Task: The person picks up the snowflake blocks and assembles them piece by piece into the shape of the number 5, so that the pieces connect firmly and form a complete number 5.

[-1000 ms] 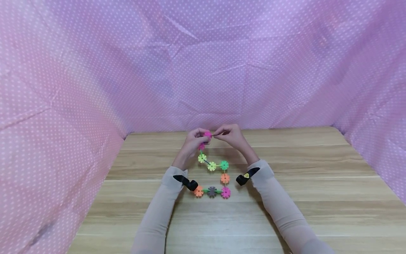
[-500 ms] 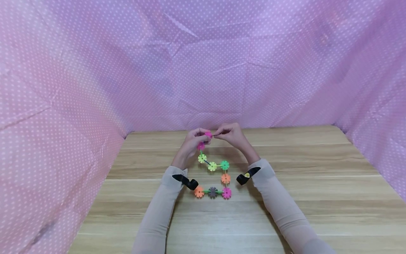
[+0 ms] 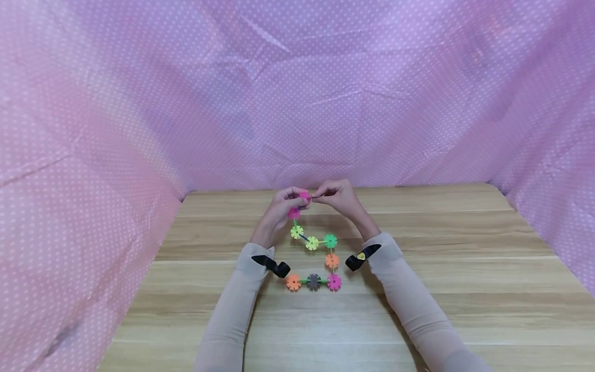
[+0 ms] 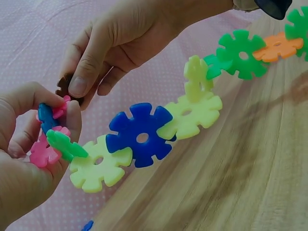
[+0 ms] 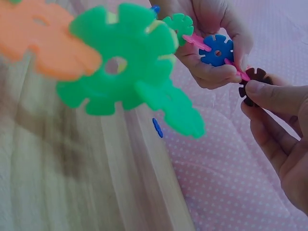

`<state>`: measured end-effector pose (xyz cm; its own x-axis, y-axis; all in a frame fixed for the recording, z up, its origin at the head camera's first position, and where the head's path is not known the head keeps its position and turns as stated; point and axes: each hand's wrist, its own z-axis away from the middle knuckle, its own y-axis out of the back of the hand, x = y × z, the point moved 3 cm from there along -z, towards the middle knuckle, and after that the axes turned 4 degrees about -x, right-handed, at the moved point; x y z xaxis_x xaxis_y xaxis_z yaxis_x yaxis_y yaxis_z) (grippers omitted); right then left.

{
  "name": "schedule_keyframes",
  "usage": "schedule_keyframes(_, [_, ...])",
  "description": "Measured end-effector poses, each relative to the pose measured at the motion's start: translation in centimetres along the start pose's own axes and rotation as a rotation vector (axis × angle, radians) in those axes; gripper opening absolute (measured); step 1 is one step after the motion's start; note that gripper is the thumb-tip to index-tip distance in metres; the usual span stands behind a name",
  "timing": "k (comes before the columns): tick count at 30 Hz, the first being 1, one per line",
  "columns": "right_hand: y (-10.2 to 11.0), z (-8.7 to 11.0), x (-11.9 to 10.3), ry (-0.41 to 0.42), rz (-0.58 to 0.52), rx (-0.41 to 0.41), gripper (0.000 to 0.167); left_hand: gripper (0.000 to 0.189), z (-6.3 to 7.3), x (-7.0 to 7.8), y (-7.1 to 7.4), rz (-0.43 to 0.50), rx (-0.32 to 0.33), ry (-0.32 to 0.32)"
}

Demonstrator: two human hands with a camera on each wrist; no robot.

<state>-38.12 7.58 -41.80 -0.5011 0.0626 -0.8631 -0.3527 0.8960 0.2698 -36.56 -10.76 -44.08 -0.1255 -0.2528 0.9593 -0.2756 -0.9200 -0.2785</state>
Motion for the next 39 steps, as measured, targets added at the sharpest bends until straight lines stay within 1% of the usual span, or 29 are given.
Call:
schedule_keyframes(4, [0.1, 0.0, 0.3, -0.051, 0.045, -0.006, 0.008, 0.019, 0.0, -0.1, 0.1, -0.032, 0.002, 0.011])
schedule_keyframes(6, [0.1, 0.0, 0.4, -0.076, 0.062, -0.010, 0.009, 0.018, -0.1, 0.0, 0.1, -0.066, -0.005, 0.005])
schedule_keyframes(12, [0.2, 0.0, 0.4, -0.127, 0.088, -0.046, 0.012, 0.016, -0.1, 0.1, 0.4, -0.133, -0.032, 0.019])
schedule_keyframes(17, [0.1, -0.1, 0.3, -0.142, 0.088, -0.086, 0.014, 0.017, 0.0, 0.3, 0.8, -0.197, -0.058, 0.030])
schedule_keyframes(21, [0.0, -0.1, 0.1, -0.149, 0.081, -0.105, 0.013, 0.021, 0.2, 0.3, 1.3, -0.231, -0.071, 0.045])
schedule_keyframes(24, [0.1, -0.2, 0.1, -0.158, 0.078, -0.122, 0.015, 0.025, 0.4, 0.1, 1.8, -0.239, -0.055, 0.062])
schedule_keyframes(26, [0.1, -0.4, 0.2, -0.160, 0.082, -0.141, 0.016, 0.026, 0.6, -0.1, 2.3, -0.254, -0.048, 0.059])
schedule_keyframes(28, [0.2, -0.7, 0.2, -0.163, 0.094, -0.161, 0.016, 0.026, 0.8, -0.3, 2.7, -0.242, -0.038, 0.065])
schedule_keyframes(32, [0.4, -1.6, 0.2, -0.167, 0.132, -0.189, 0.018, 0.028, 1.4, -0.5, 3.6, -0.158, -0.041, 0.098])
schedule_keyframes(34, [0.4, -2.2, 0.3, -0.180, 0.148, -0.209, 0.020, 0.032, 1.7, -0.5, 4.1, -0.113, -0.042, 0.118])
schedule_keyframes(37, [0.0, -3.0, 0.8, -0.212, 0.169, -0.247, 0.021, 0.039, 2.2, -0.4, 4.8, -0.104, -0.042, 0.121])
schedule_keyframes(39, [-0.3, -3.5, 1.4, -0.229, 0.188, -0.275, 0.021, 0.040, 2.5, -0.4, 5.1, -0.105, -0.050, 0.120])
